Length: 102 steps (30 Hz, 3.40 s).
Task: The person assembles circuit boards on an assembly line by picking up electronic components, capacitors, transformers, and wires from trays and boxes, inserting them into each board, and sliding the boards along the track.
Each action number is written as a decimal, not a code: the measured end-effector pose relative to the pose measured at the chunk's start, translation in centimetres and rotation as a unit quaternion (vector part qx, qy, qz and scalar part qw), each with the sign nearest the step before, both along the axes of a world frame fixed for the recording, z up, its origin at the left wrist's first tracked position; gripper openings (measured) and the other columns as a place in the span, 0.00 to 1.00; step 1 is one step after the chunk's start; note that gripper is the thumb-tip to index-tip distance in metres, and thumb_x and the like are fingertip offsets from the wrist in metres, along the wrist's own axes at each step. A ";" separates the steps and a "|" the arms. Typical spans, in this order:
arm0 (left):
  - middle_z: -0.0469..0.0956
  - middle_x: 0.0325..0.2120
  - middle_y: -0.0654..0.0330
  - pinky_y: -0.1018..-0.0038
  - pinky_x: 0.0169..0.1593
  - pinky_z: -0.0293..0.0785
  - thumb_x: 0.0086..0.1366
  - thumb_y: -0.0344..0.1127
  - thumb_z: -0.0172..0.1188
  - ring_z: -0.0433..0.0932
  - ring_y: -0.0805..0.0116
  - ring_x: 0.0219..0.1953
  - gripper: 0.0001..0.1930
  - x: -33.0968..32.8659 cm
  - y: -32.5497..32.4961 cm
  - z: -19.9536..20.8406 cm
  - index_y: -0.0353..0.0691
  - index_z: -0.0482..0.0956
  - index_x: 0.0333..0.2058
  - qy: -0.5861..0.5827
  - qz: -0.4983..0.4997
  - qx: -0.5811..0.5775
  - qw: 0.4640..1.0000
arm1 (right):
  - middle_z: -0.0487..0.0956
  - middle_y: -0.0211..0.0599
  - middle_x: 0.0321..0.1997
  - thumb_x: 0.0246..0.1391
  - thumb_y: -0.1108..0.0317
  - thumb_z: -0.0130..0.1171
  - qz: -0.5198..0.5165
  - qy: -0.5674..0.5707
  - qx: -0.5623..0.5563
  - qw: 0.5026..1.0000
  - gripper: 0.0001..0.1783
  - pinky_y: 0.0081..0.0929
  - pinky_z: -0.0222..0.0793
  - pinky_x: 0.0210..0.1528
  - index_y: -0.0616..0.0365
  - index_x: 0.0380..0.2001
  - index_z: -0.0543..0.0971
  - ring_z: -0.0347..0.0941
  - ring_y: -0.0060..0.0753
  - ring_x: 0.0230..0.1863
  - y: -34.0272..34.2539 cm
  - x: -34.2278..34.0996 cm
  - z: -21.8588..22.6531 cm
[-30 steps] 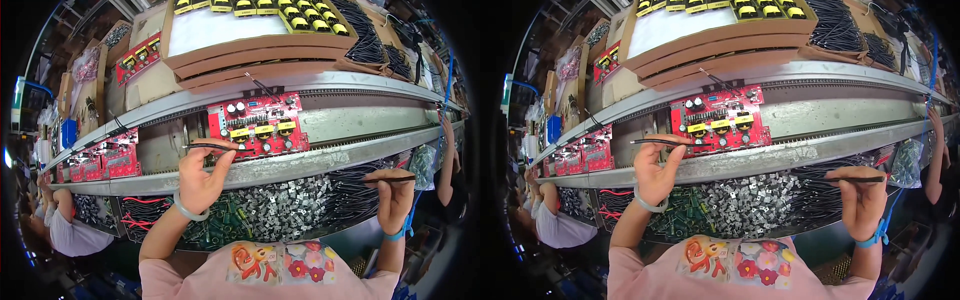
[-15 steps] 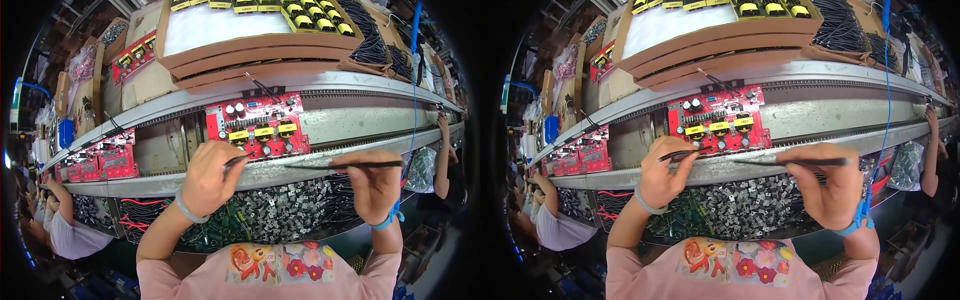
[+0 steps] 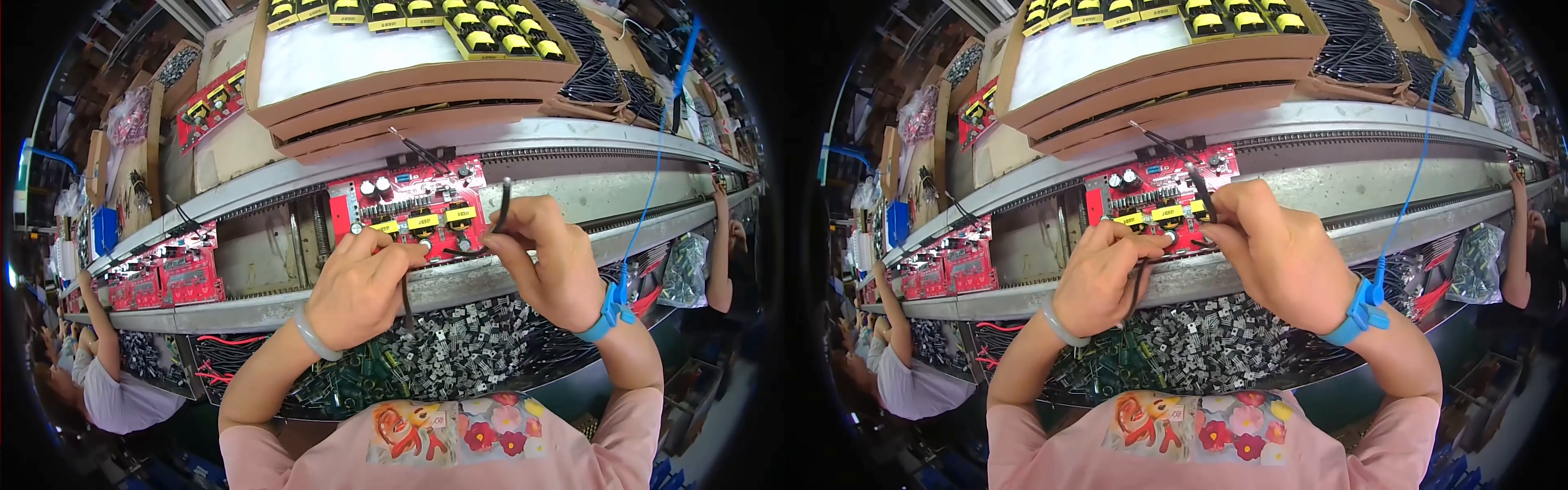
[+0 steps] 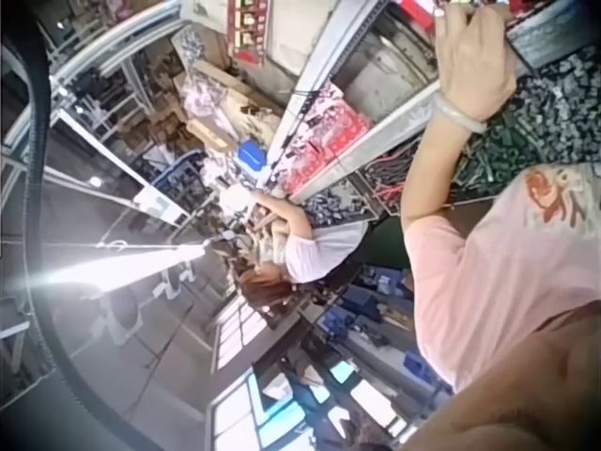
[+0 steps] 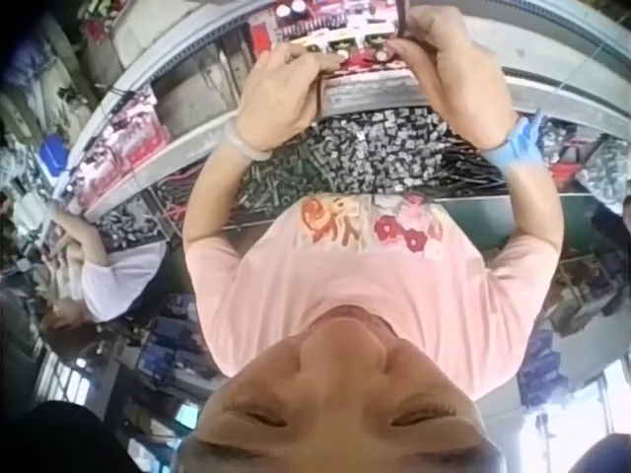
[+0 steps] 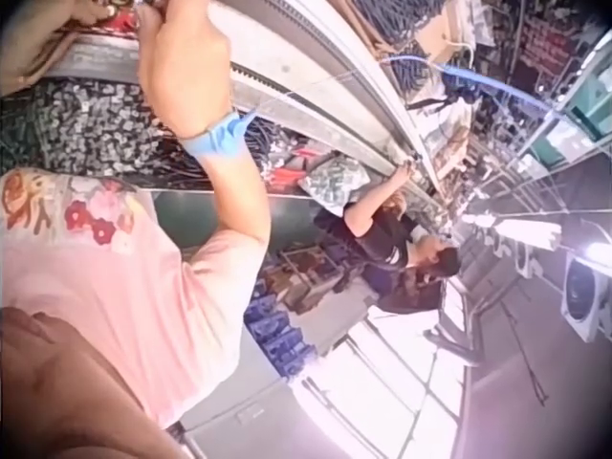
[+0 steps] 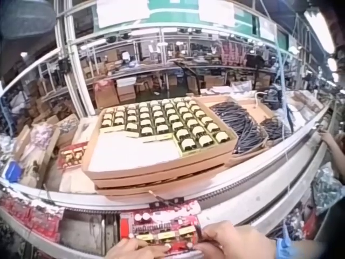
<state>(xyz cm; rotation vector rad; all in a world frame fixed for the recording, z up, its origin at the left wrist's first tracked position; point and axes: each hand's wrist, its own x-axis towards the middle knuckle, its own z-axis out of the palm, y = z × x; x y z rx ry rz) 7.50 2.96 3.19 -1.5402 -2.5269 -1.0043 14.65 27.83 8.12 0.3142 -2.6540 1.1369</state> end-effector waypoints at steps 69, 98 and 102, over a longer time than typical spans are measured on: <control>0.84 0.44 0.49 0.66 0.52 0.83 0.55 0.10 0.58 0.85 0.51 0.49 0.19 -7.8 -4.7 -3.6 0.31 0.84 0.43 -0.056 0.058 0.079 0.994 | 0.80 0.38 0.39 0.47 0.73 0.69 0.301 0.024 0.072 0.950 0.18 0.38 0.80 0.37 0.58 0.44 0.82 0.80 0.42 0.37 -5.3 -4.4 -3.5; 0.86 0.38 0.51 0.70 0.45 0.82 0.61 0.15 0.61 0.87 0.59 0.40 0.08 -9.4 -5.0 -4.0 0.34 0.83 0.36 -0.082 0.164 0.130 0.974 | 0.76 0.38 0.27 0.57 0.67 0.65 0.147 0.048 0.158 0.975 0.09 0.35 0.78 0.29 0.58 0.29 0.75 0.80 0.39 0.29 -7.8 -6.8 -5.0; 0.85 0.38 0.48 0.69 0.47 0.82 0.62 0.14 0.58 0.86 0.58 0.41 0.10 -8.5 -4.8 -3.1 0.33 0.83 0.38 -0.079 0.171 0.055 0.981 | 0.75 0.39 0.28 0.52 0.71 0.62 0.150 0.020 0.165 0.975 0.06 0.34 0.80 0.29 0.59 0.30 0.75 0.81 0.40 0.29 -7.7 -6.8 -4.7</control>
